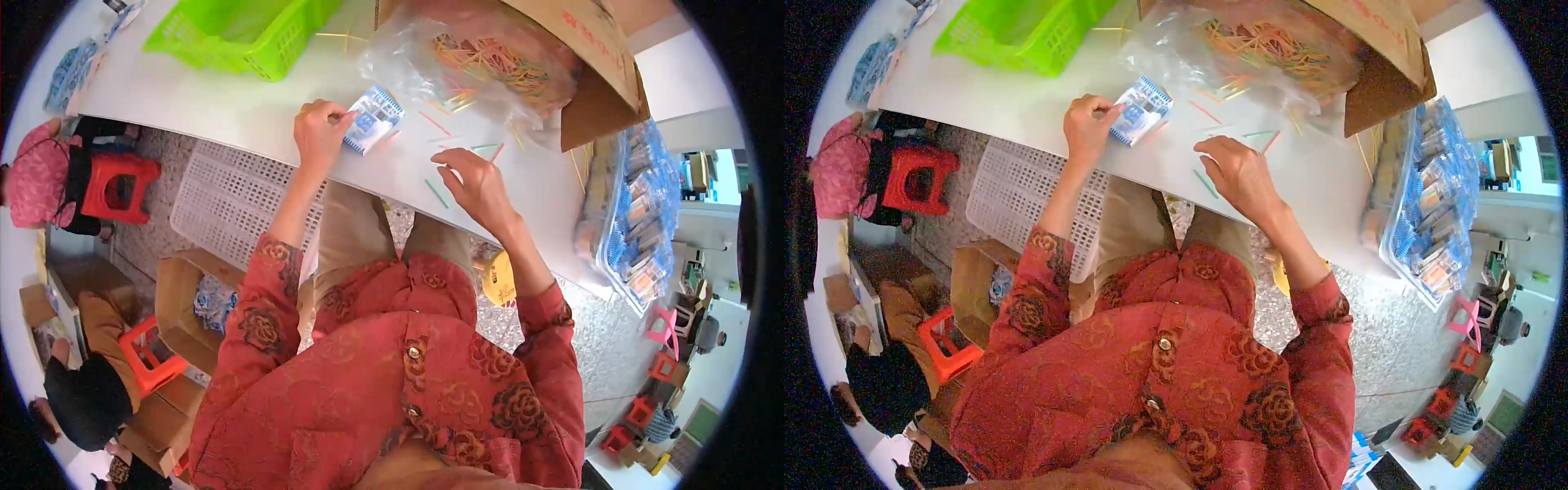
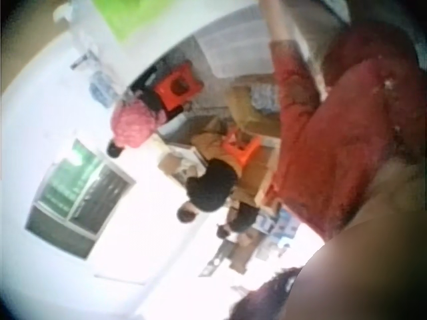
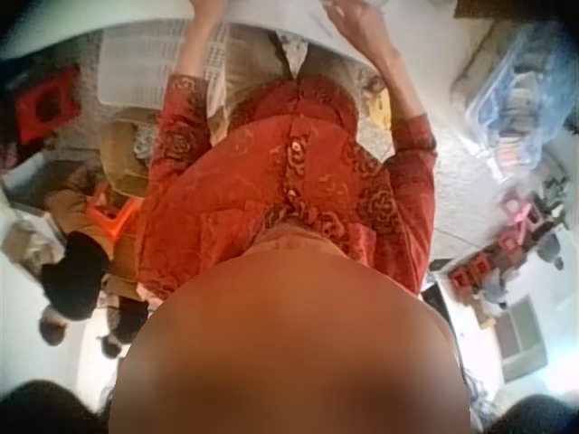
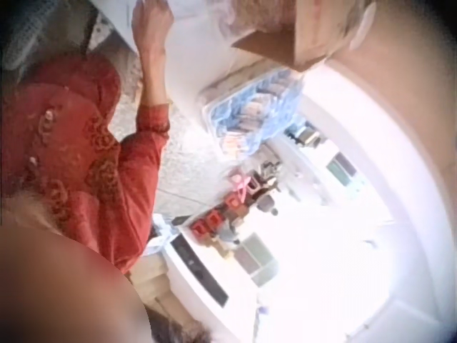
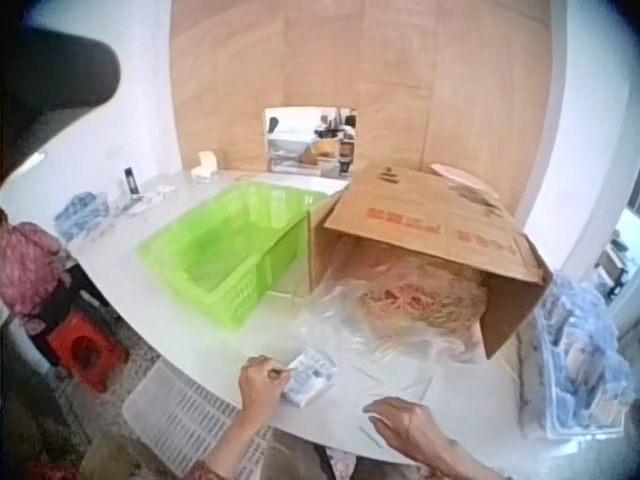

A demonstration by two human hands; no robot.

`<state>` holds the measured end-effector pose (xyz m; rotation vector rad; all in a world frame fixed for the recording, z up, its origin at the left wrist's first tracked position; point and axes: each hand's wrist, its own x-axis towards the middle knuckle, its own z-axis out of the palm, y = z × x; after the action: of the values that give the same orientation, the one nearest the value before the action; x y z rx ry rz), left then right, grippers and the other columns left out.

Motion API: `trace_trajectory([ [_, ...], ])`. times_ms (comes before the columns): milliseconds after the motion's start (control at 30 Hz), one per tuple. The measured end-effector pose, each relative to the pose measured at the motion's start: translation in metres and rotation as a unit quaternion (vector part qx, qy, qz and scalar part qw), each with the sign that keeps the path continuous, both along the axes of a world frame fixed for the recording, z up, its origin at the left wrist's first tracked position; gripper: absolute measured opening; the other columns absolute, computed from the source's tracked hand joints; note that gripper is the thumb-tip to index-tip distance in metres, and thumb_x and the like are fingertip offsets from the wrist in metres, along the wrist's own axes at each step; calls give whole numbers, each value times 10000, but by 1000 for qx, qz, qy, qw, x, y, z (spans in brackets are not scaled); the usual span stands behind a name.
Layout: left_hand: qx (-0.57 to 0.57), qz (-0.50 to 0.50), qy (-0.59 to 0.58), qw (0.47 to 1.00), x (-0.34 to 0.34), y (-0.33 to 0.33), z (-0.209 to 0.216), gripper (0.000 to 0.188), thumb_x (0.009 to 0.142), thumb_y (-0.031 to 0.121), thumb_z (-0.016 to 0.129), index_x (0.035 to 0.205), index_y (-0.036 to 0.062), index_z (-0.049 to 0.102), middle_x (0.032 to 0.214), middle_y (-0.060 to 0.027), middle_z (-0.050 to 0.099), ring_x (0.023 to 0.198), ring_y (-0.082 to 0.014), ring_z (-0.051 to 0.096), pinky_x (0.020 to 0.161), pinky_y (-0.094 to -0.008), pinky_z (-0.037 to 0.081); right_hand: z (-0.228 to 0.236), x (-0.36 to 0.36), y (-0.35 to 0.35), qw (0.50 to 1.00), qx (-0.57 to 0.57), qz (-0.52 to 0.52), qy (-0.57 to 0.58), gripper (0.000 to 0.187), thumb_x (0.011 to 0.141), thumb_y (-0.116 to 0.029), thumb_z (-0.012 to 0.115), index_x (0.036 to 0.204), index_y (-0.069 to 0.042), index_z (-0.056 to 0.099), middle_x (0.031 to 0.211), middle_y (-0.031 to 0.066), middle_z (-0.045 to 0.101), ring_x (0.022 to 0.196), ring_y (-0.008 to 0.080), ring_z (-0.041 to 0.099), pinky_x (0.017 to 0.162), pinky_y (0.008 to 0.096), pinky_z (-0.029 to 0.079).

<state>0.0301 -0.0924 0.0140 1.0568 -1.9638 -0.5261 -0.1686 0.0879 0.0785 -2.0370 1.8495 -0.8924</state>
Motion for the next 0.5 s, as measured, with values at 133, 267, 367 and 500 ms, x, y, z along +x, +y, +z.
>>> trace_trajectory([
  [133, 3, 11, 1, 1000, 2, 2, 2, 167, 687, 164, 771, 714, 40, 662, 732, -93, 635, 729, -235, 598, 669, -327, 460, -2, 1, -13, 1000, -1, 4, -21, 180, 802, -32, 606, 979, -10, 629, 978, 134, 645, 802, 255, 643, 690, 334, 518],
  [267, 29, -34, 35, 998, 7, 16, 20, 156, 721, 123, 747, 720, 11, 638, 743, -84, 623, 691, -185, 572, 657, -296, 450, -1, 4, -27, 993, 0, -66, -94, 226, 812, -64, 626, 1033, -15, 615, 972, 105, 656, 832, 208, 631, 713, 322, 508],
  [367, 54, -94, 105, 989, 10, 32, 28, 134, 750, 75, 721, 723, -5, 618, 742, -65, 608, 690, -141, 551, 659, -263, 439, 6, 8, -38, 983, -35, -89, -156, 269, 825, -109, 637, 1078, -24, 602, 953, 94, 659, 859, 184, 617, 732, 318, 500],
  [500, 81, -164, 166, 969, 9, 56, 44, 104, 777, 31, 695, 747, -15, 607, 746, -46, 597, 726, -105, 543, 673, -235, 432, 22, 7, -41, 981, -18, 0, -191, 262, 841, -180, 639, 1044, -15, 622, 896, 91, 659, 790, 150, 596, 694, 309, 484],
])
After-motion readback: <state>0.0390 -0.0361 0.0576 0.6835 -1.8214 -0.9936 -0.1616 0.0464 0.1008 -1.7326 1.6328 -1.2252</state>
